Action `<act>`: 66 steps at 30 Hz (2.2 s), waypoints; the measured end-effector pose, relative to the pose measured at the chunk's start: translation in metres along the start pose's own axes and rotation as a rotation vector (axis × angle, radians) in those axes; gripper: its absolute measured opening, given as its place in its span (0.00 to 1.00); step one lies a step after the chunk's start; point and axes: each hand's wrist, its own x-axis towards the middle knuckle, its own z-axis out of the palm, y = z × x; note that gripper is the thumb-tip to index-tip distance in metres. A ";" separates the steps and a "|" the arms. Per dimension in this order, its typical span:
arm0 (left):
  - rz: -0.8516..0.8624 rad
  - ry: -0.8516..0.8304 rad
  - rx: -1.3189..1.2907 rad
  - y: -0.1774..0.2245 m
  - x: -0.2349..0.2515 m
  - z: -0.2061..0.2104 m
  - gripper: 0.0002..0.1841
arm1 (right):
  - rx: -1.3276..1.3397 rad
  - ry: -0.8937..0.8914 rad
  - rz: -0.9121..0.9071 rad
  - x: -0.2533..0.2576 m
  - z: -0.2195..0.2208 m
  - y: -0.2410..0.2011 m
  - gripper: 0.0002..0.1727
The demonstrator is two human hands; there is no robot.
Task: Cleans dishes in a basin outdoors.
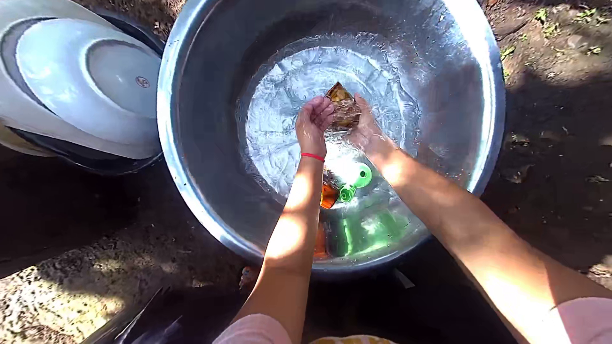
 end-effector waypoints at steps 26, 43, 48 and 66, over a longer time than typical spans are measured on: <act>-0.145 -0.706 0.733 0.193 -0.248 0.085 0.44 | -1.139 -0.047 -0.052 -0.329 0.060 -0.155 0.27; -0.147 -0.471 0.132 0.362 -0.301 0.130 0.30 | -0.801 -0.020 -0.009 -0.459 0.205 -0.241 0.34; -0.011 -0.286 0.767 0.424 -0.258 -0.002 0.33 | -1.365 0.153 -0.200 -0.426 0.303 -0.174 0.50; -0.163 0.030 1.622 0.547 -0.155 -0.349 0.27 | -1.750 -0.249 -0.445 -0.329 0.649 0.129 0.32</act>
